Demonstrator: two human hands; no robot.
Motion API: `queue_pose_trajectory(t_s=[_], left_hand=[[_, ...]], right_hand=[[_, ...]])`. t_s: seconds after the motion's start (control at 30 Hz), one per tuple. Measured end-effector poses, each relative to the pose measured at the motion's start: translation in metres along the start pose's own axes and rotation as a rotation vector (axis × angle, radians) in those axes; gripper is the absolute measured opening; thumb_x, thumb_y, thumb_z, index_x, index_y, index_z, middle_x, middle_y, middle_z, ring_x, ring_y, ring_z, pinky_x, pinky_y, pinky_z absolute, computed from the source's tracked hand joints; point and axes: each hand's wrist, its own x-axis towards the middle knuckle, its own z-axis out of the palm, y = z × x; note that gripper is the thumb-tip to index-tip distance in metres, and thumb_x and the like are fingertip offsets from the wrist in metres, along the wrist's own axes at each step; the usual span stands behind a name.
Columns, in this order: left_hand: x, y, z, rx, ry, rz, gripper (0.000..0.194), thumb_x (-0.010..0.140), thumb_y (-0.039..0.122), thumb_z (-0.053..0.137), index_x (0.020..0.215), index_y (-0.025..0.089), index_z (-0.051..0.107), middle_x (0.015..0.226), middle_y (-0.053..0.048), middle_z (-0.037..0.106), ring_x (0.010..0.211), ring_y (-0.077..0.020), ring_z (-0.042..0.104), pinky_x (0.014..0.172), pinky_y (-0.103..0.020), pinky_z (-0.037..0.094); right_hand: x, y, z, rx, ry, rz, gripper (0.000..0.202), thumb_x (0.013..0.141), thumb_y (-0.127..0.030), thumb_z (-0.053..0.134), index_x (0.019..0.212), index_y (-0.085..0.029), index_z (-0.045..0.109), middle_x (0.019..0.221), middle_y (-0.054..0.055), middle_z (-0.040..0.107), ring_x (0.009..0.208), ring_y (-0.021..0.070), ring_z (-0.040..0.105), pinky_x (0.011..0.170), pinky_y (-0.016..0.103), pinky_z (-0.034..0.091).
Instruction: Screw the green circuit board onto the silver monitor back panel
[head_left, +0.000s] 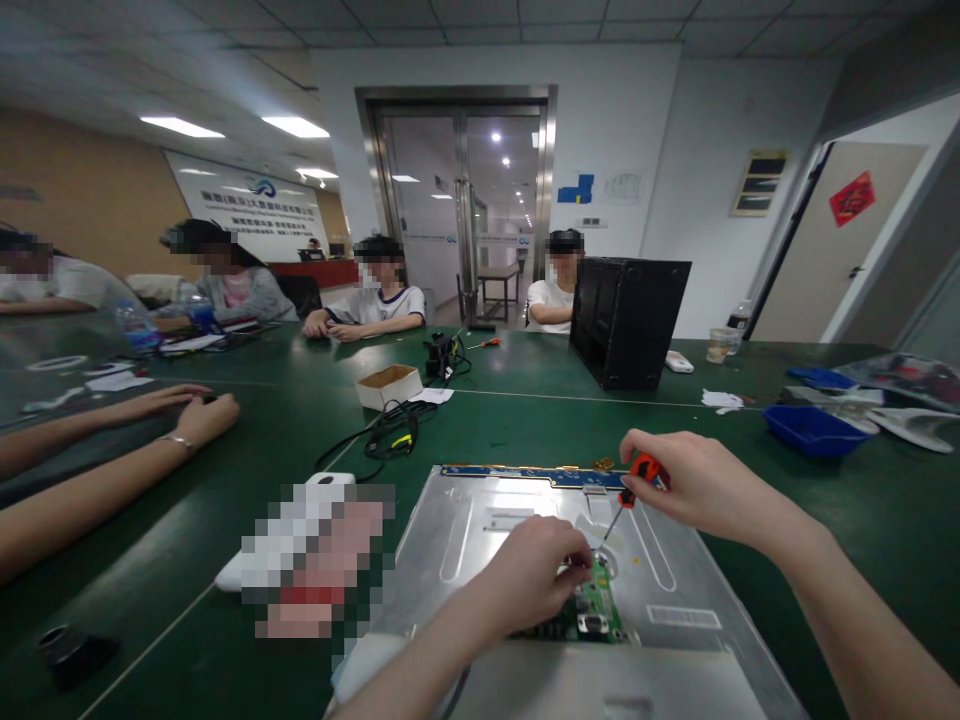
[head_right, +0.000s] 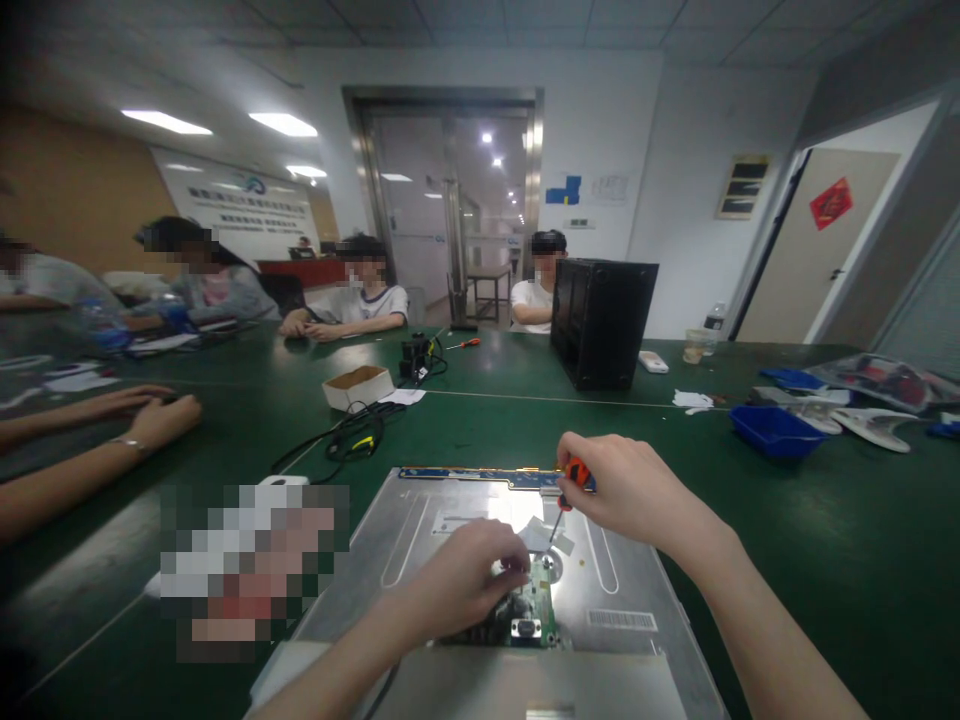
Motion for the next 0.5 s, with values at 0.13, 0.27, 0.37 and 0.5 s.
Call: queue_pose_trajectory(t_s=[0.13,0.27,0.37,0.5], left_hand=[[-0.003,0.019,0.017,0.011,-0.062,0.103,0.005,0.082,0.021,0.072,0.085,0.021,0.069,0.084,-0.001,0.069,0.082,-0.0195,0.061,0.074,-0.030,0.039],[-0.006,0.027,0.032,0.072,-0.055,0.131,0.004,0.083,0.022,0.068,0.087,0.021,0.067,0.087,-0.002,0.067,0.086,-0.0214,0.060,0.078,-0.033,0.038],[-0.006,0.029,0.039,0.125,-0.061,0.109,0.004,0.085,0.021,0.063,0.084,0.019,0.066,0.088,-0.004,0.066,0.087,-0.0224,0.059,0.082,-0.036,0.037],[-0.006,0.030,0.040,0.152,-0.067,0.106,0.006,0.084,0.021,0.060,0.081,0.018,0.065,0.087,-0.006,0.065,0.086,-0.0229,0.057,0.086,-0.039,0.036]], right_hand=[[0.000,0.000,-0.002,0.006,-0.009,-0.004,0.006,0.087,-0.027,0.055,0.091,-0.024,0.057,0.075,0.000,0.067,0.065,0.0174,0.060,0.056,0.025,0.032],[0.000,-0.002,-0.004,0.013,-0.017,-0.010,0.007,0.087,-0.027,0.054,0.092,-0.024,0.057,0.075,0.000,0.067,0.065,0.0171,0.060,0.056,0.025,0.033],[-0.003,-0.004,-0.007,0.021,-0.012,-0.027,0.006,0.086,-0.027,0.056,0.092,-0.024,0.058,0.073,-0.001,0.067,0.064,0.0168,0.060,0.055,0.025,0.034],[-0.012,-0.003,-0.012,0.067,-0.029,-0.044,0.006,0.086,-0.026,0.057,0.092,-0.024,0.058,0.073,-0.002,0.067,0.063,0.0162,0.061,0.055,0.025,0.036]])
